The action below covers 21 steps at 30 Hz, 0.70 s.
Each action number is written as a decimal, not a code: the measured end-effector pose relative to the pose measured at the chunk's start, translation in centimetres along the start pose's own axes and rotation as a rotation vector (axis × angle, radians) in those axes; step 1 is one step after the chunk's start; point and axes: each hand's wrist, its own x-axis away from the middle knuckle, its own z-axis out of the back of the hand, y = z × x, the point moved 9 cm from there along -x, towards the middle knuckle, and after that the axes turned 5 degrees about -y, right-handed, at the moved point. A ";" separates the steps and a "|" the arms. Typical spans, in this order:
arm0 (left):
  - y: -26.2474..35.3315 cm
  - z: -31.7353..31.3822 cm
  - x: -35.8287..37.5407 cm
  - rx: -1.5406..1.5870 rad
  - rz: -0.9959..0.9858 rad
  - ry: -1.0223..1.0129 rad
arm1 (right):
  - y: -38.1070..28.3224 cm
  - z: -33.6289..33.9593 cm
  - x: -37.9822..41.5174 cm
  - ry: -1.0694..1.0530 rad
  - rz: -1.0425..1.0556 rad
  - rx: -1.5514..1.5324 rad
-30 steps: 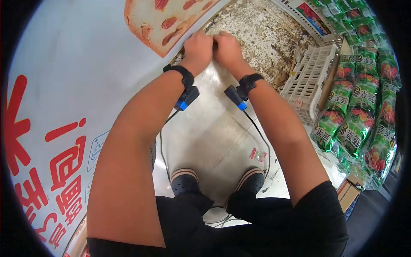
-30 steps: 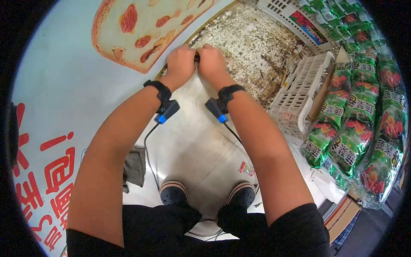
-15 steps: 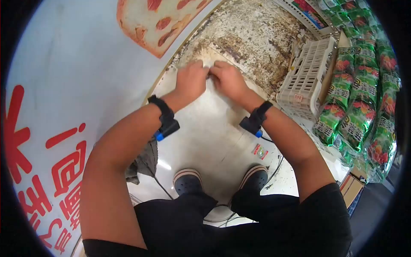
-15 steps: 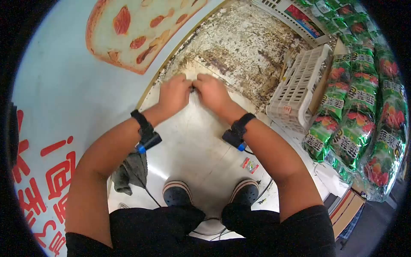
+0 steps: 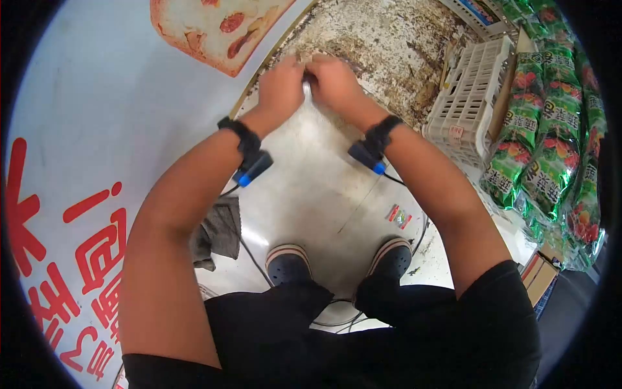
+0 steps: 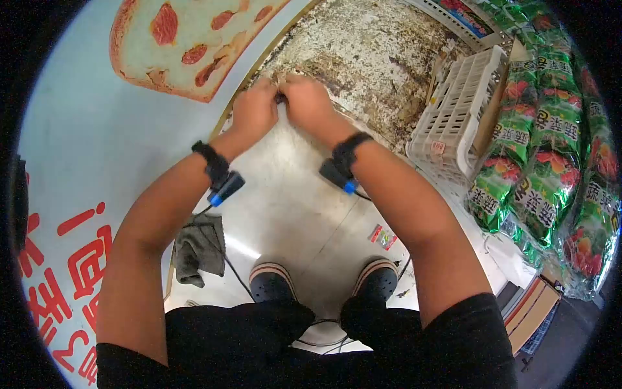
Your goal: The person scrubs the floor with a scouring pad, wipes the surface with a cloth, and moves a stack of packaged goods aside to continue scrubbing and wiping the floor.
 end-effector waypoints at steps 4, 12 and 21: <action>1.3 0.0 5.4 0.070 -0.012 -0.082 | -3.2 -0.4 3.8 -0.137 0.073 -0.076; -0.2 -0.2 -0.4 0.039 0.029 0.062 | 0.3 -0.1 -1.2 -0.049 0.018 -0.035; -2.0 0.4 -4.7 0.057 0.074 0.229 | 2.1 0.2 -5.7 0.076 0.022 0.064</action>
